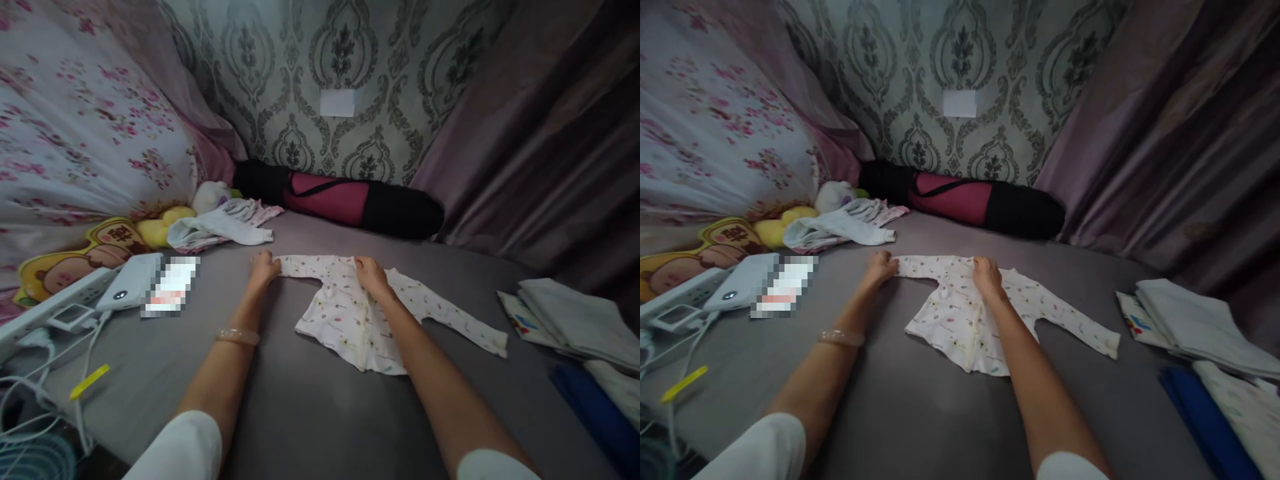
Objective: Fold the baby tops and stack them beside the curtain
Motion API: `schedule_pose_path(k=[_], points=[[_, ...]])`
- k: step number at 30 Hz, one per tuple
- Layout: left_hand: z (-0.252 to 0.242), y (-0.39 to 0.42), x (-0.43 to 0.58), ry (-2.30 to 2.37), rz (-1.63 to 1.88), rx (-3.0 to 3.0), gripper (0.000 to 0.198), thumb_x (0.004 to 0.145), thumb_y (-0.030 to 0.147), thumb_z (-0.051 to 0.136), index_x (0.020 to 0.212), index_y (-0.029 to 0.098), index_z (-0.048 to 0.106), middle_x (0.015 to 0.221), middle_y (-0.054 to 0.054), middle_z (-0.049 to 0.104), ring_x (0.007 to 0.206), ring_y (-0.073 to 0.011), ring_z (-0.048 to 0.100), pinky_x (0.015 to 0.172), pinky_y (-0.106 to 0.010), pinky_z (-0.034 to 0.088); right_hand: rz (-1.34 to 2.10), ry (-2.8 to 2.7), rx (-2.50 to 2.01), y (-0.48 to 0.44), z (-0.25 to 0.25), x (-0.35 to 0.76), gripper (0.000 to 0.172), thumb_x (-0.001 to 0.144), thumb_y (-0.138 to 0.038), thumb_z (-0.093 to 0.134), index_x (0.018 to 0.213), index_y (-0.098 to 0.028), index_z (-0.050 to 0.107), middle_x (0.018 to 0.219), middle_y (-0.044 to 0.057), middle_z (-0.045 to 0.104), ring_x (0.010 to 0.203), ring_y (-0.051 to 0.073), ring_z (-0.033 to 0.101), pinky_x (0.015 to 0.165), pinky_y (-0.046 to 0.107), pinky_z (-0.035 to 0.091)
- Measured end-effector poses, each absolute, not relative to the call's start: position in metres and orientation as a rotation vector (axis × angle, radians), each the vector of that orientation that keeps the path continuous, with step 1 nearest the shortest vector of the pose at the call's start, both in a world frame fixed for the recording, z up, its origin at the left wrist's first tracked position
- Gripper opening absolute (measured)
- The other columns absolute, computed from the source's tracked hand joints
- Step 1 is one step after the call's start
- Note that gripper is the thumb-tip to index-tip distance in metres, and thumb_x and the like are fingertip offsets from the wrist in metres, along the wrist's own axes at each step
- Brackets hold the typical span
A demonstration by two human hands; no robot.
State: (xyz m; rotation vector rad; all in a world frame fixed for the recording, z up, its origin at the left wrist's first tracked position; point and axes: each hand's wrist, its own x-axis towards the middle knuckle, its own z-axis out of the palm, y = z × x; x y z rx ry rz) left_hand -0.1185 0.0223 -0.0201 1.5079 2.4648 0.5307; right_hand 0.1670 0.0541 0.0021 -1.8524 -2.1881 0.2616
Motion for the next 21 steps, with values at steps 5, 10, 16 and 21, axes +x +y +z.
schedule_pose_path(k=[5,10,16,21], points=[[-0.033,0.026,-0.126,2.504,0.538,1.492,0.036,0.089,0.032,0.048,0.113,0.01,0.064,0.121,-0.021,0.062,0.118,-0.0328,0.055,0.097,-0.042,0.044,0.165,-2.299,-1.679,0.084,-0.016,0.158,0.035,0.097,-0.019,0.044,0.125,-0.018,0.066,0.124,0.01,0.065,0.115,0.022,0.054,0.099,0.03,0.037],[-0.035,0.031,-0.135,2.431,0.634,1.467,0.025,0.085,0.031,0.052,0.099,0.014,0.065,0.103,-0.014,0.067,0.104,-0.0272,0.06,0.088,-0.035,0.047,0.161,-2.385,-1.617,0.091,-0.023,0.136,0.032,0.097,-0.025,0.048,0.123,-0.023,0.067,0.12,0.01,0.064,0.114,0.025,0.051,0.097,0.035,0.036],[-0.032,0.036,-0.14,2.255,1.069,1.302,0.015,0.08,0.029,0.05,0.086,0.017,0.057,0.081,-0.006,0.061,0.082,-0.021,0.058,0.071,-0.03,0.045,0.127,-2.276,-1.7,0.093,-0.022,0.124,0.025,0.094,-0.025,0.051,0.108,-0.019,0.071,0.11,0.012,0.061,0.106,0.026,0.051,0.092,0.036,0.038],[-0.032,0.037,-0.133,2.136,1.272,1.28,0.02,0.087,0.031,0.044,0.101,0.018,0.05,0.076,-0.001,0.056,0.071,-0.0168,0.054,0.065,-0.026,0.043,0.109,-2.133,-1.702,0.089,-0.03,0.122,0.028,0.096,-0.021,0.043,0.11,-0.018,0.067,0.109,0.012,0.056,0.101,0.023,0.052,0.088,0.031,0.038]])
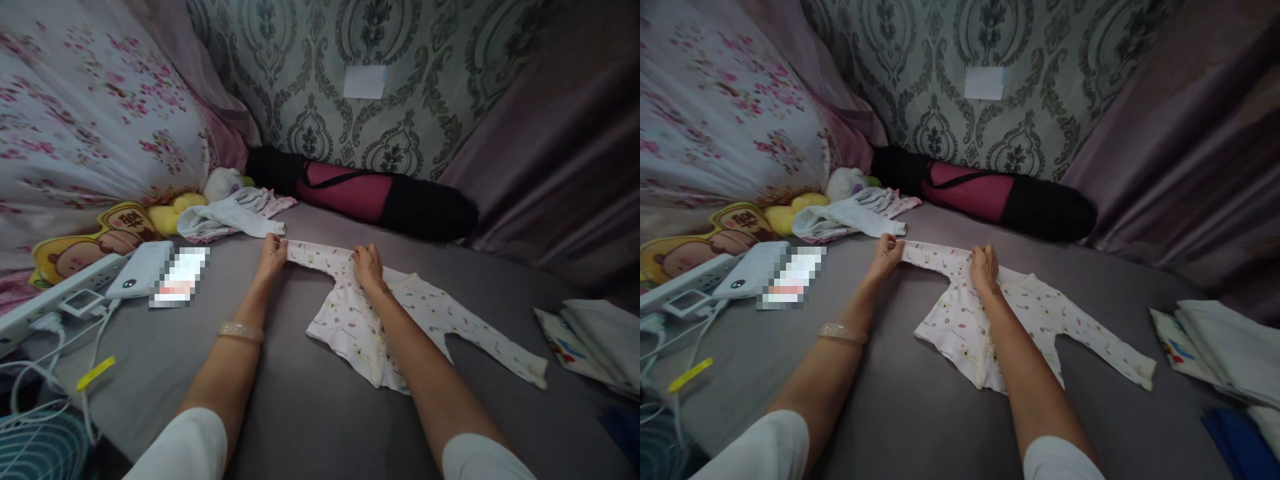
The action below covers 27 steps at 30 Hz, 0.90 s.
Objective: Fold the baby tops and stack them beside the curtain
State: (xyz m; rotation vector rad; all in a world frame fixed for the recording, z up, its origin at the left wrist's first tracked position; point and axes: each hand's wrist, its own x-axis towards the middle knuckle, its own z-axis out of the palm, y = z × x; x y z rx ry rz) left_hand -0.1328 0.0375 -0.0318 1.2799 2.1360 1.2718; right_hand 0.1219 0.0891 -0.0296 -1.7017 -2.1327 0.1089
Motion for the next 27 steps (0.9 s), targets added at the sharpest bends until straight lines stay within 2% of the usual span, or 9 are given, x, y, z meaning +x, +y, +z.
schedule_pose_path(k=[3,8,13,18,22,27], points=[[-0.03,0.035,-0.127,2.186,1.23,1.392,0.021,0.091,0.03,0.042,0.106,0.019,0.05,0.075,-0.001,0.056,0.07,-0.0169,0.055,0.067,-0.026,0.042,0.069,-2.149,-1.696,0.086,-0.037,0.12,0.03,0.097,-0.02,0.04,0.111,-0.017,0.066,0.111,0.012,0.055,0.102,0.023,0.051,0.087,0.03,0.038],[-0.026,0.029,-0.125,2.336,1.052,1.505,0.024,0.095,0.033,0.041,0.111,0.019,0.053,0.081,-0.006,0.062,0.079,-0.0214,0.06,0.073,-0.029,0.041,0.029,-2.091,-1.669,0.084,-0.043,0.118,0.028,0.097,-0.017,0.041,0.117,-0.014,0.06,0.115,0.013,0.053,0.1,0.022,0.052,0.084,0.029,0.038],[-0.028,0.029,-0.126,2.381,0.901,1.478,0.025,0.095,0.032,0.042,0.114,0.018,0.052,0.088,-0.009,0.065,0.088,-0.0239,0.061,0.077,-0.031,0.042,0.013,-2.207,-1.582,0.082,-0.041,0.119,0.03,0.099,-0.018,0.036,0.104,-0.016,0.066,0.105,0.012,0.059,0.099,0.023,0.051,0.086,0.031,0.037],[-0.03,0.028,-0.127,2.337,0.889,1.521,0.031,0.098,0.033,0.038,0.121,0.016,0.05,0.098,-0.015,0.064,0.093,-0.0278,0.059,0.08,-0.039,0.041,-0.048,-2.223,-1.534,0.079,-0.042,0.12,0.036,0.101,-0.027,0.035,0.103,-0.016,0.069,0.104,0.012,0.061,0.101,0.024,0.05,0.09,0.032,0.036],[-0.029,0.026,-0.124,2.392,0.812,1.504,0.029,0.097,0.033,0.039,0.119,0.02,0.054,0.104,-0.018,0.063,0.095,-0.0294,0.06,0.079,-0.041,0.041,-0.089,-2.221,-1.521,0.077,-0.045,0.118,0.033,0.099,-0.032,0.039,0.104,-0.017,0.068,0.107,0.013,0.061,0.102,0.025,0.049,0.092,0.034,0.035],[-0.023,0.02,-0.116,2.489,0.657,1.575,0.028,0.098,0.028,0.038,0.114,0.013,0.055,0.109,-0.02,0.06,0.097,-0.031,0.06,0.08,-0.043,0.044,-0.076,-2.246,-1.587,0.077,-0.044,0.116,0.031,0.099,-0.03,0.04,0.11,-0.016,0.065,0.113,0.013,0.06,0.104,0.026,0.048,0.092,0.035,0.035]])
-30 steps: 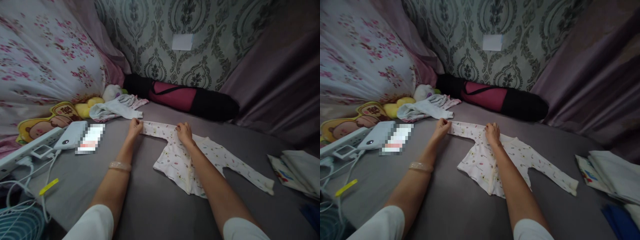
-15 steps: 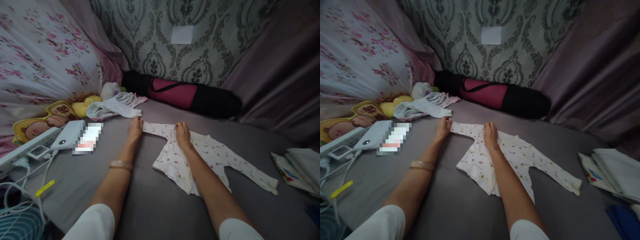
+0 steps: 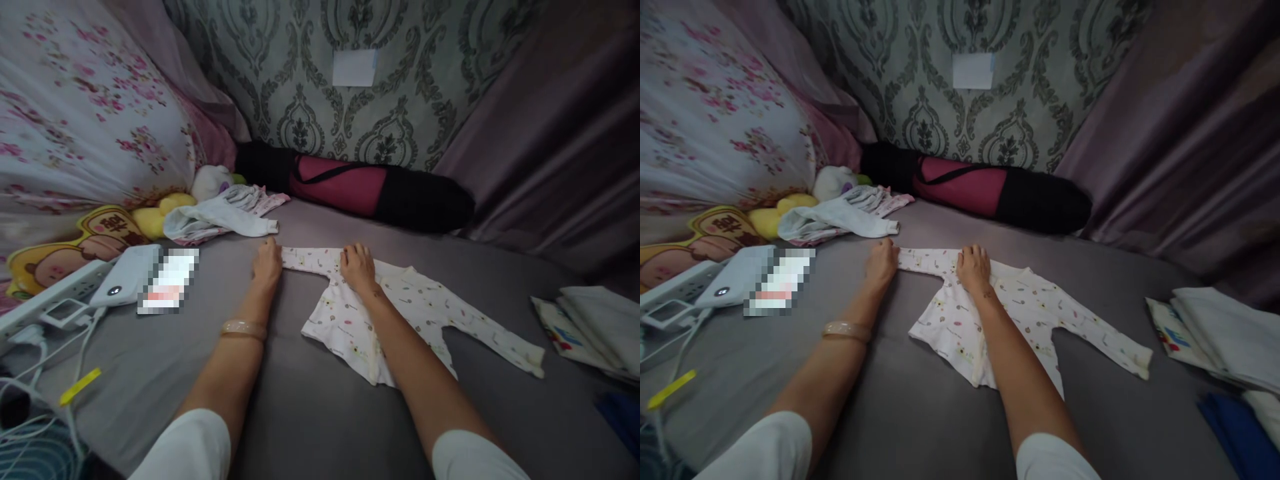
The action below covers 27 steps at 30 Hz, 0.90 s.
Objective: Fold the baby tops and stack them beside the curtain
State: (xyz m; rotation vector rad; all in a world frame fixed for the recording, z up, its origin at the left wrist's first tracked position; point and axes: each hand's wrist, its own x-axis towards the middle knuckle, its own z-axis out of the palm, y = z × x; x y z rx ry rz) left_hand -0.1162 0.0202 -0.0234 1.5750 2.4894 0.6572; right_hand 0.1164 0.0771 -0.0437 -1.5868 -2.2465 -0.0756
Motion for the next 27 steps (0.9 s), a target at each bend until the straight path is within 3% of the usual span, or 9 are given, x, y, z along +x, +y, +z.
schedule_pose_path(k=[5,10,12,14,17,24,27], points=[[-0.01,0.017,-0.103,2.538,0.687,1.687,0.029,0.095,0.025,0.044,0.114,0.006,0.055,0.121,-0.026,0.052,0.117,-0.0379,0.049,0.095,-0.052,0.038,0.016,-2.352,-1.665,0.069,-0.025,0.118,0.031,0.098,-0.025,0.04,0.116,-0.016,0.063,0.118,0.014,0.059,0.107,0.027,0.049,0.091,0.036,0.036],[-0.005,0.019,-0.056,2.166,0.651,2.052,0.027,0.096,0.02,0.04,0.114,0.016,0.06,0.116,-0.016,0.062,0.111,-0.0272,0.057,0.098,-0.04,0.04,0.035,-2.39,-1.609,0.056,-0.014,0.103,0.035,0.099,-0.024,0.036,0.122,-0.014,0.061,0.124,0.015,0.06,0.116,0.027,0.049,0.099,0.038,0.035],[-0.011,0.019,-0.038,1.967,0.609,2.148,0.035,0.096,0.018,0.035,0.121,0.011,0.058,0.125,-0.022,0.059,0.123,-0.0307,0.052,0.105,-0.044,0.036,0.092,-2.425,-1.584,0.052,-0.02,0.095,0.04,0.099,-0.025,0.034,0.129,-0.011,0.056,0.132,0.017,0.057,0.124,0.027,0.047,0.103,0.037,0.033],[-0.018,0.019,-0.029,1.895,0.581,2.144,0.042,0.097,0.021,0.032,0.129,0.006,0.054,0.138,-0.027,0.05,0.134,-0.0346,0.042,0.112,-0.048,0.029,0.132,-2.443,-1.595,0.05,-0.03,0.09,0.046,0.099,-0.024,0.031,0.137,-0.007,0.05,0.143,0.017,0.05,0.134,0.027,0.04,0.109,0.038,0.028],[-0.029,0.017,-0.03,1.909,0.57,2.093,0.047,0.097,0.028,0.035,0.137,0.009,0.049,0.149,-0.026,0.041,0.142,-0.0365,0.034,0.116,-0.051,0.024,0.134,-2.428,-1.604,0.049,-0.043,0.089,0.052,0.099,-0.026,0.026,0.144,-0.007,0.043,0.153,0.016,0.04,0.143,0.027,0.03,0.115,0.042,0.021],[-0.036,0.014,-0.051,2.067,0.562,1.937,0.054,0.096,0.038,0.037,0.144,0.014,0.045,0.153,-0.024,0.036,0.145,-0.0402,0.026,0.116,-0.06,0.02,0.206,-2.422,-1.575,0.05,-0.045,0.091,0.056,0.097,-0.032,0.024,0.148,-0.015,0.04,0.154,0.014,0.039,0.146,0.028,0.027,0.116,0.047,0.019],[-0.035,0.013,-0.062,2.183,0.503,1.849,0.061,0.097,0.041,0.034,0.146,0.005,0.042,0.154,-0.027,0.031,0.146,-0.039,0.023,0.118,-0.056,0.017,0.183,-2.426,-1.584,0.049,-0.044,0.09,0.055,0.098,-0.031,0.023,0.147,-0.012,0.041,0.154,0.014,0.038,0.145,0.028,0.027,0.117,0.045,0.019]])
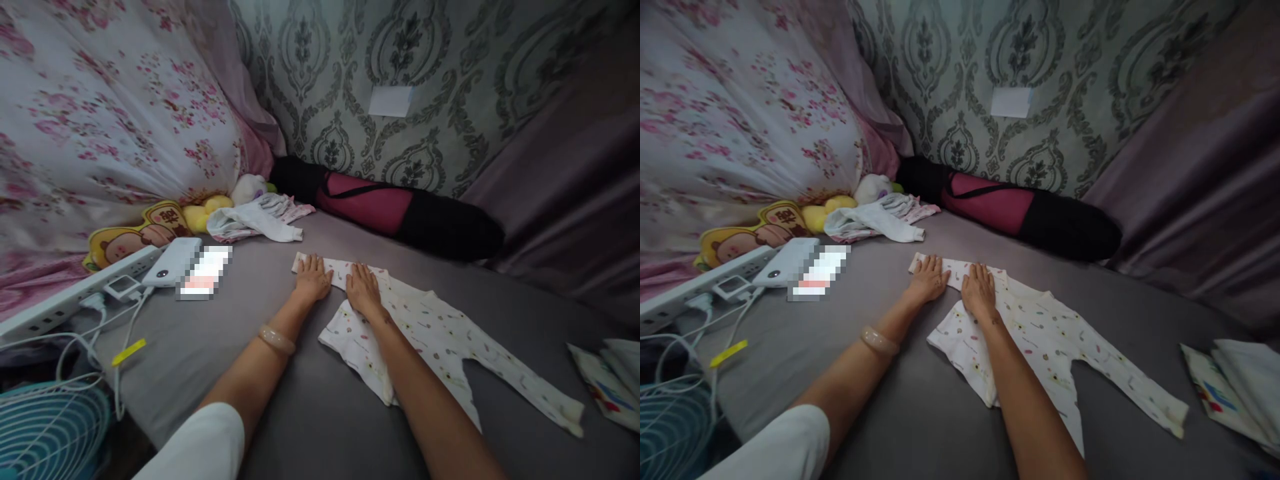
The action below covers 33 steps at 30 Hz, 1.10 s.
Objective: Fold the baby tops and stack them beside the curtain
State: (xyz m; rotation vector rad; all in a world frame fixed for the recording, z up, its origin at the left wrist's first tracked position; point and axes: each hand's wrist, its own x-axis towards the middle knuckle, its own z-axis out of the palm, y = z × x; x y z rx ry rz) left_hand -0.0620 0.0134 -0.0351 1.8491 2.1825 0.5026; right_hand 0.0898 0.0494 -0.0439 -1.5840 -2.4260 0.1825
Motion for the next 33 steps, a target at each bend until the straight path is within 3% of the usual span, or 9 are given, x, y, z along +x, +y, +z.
schedule_pose_path(k=[3,8,11,16,19,23,28,33], points=[[-0.034,0.014,-0.072,2.246,0.461,1.821,0.063,0.098,0.037,0.031,0.147,-0.002,0.037,0.155,-0.028,0.027,0.147,-0.0386,0.02,0.119,-0.053,0.015,0.174,-2.424,-1.588,0.049,-0.045,0.089,0.055,0.099,-0.029,0.024,0.146,-0.005,0.041,0.154,0.017,0.037,0.145,0.028,0.027,0.117,0.043,0.018],[-0.034,0.012,-0.082,2.457,0.347,1.782,0.056,0.1,0.032,0.026,0.147,0.005,0.04,0.155,-0.019,0.035,0.146,-0.0338,0.025,0.118,-0.052,0.018,0.208,-2.412,-1.604,0.049,-0.045,0.088,0.054,0.1,-0.028,0.026,0.147,-0.006,0.04,0.155,0.017,0.036,0.146,0.028,0.025,0.119,0.043,0.016],[-0.033,0.009,-0.086,2.493,0.373,1.836,0.053,0.1,0.031,0.026,0.143,0.006,0.044,0.152,-0.018,0.041,0.142,-0.036,0.032,0.115,-0.058,0.02,0.299,-2.388,-1.585,0.045,-0.043,0.087,0.054,0.1,-0.028,0.027,0.147,-0.003,0.039,0.156,0.018,0.033,0.146,0.029,0.023,0.119,0.045,0.014],[-0.026,0.009,-0.085,2.482,0.514,1.911,0.049,0.101,0.032,0.025,0.137,0.011,0.05,0.15,-0.018,0.044,0.144,-0.0345,0.029,0.117,-0.062,0.011,0.431,-2.363,-1.571,0.046,-0.023,0.093,0.054,0.102,-0.034,0.028,0.147,-0.006,0.039,0.156,0.013,0.035,0.145,0.024,0.028,0.118,0.04,0.02],[-0.017,0.01,-0.071,2.336,0.605,2.07,0.048,0.102,0.032,0.026,0.139,0.009,0.048,0.151,-0.017,0.043,0.146,-0.0316,0.026,0.118,-0.061,0.008,0.522,-2.296,-1.527,0.046,-0.004,0.119,0.056,0.103,-0.035,0.022,0.149,-0.008,0.036,0.157,0.011,0.034,0.145,0.019,0.03,0.116,0.033,0.025],[-0.007,0.004,-0.032,1.975,0.386,2.306,0.048,0.102,0.034,0.027,0.141,0.015,0.047,0.152,-0.014,0.043,0.145,-0.0267,0.03,0.119,-0.056,0.015,0.504,-2.198,-1.578,0.031,0.006,0.183,0.059,0.099,-0.037,0.026,0.151,-0.01,0.033,0.157,0.011,0.034,0.145,0.021,0.029,0.118,0.036,0.023],[-0.014,-0.011,0.021,1.604,0.04,2.486,0.059,0.101,0.046,0.027,0.148,0.012,0.039,0.157,-0.017,0.031,0.148,-0.0305,0.021,0.118,-0.055,0.019,0.272,-2.202,-1.905,-0.003,-0.012,0.245,0.063,0.099,-0.039,0.021,0.152,-0.007,0.031,0.16,0.015,0.025,0.149,0.027,0.017,0.12,0.047,0.014],[-0.035,-0.025,0.034,1.613,0.079,2.592,0.068,0.101,0.051,0.021,0.151,0.007,0.032,0.159,-0.019,0.026,0.148,-0.0306,0.02,0.12,-0.05,0.017,0.197,-2.261,-2.032,-0.024,-0.031,0.252,0.068,0.1,-0.045,0.02,0.152,-0.003,0.029,0.16,0.017,0.022,0.15,0.027,0.014,0.121,0.047,0.01]])
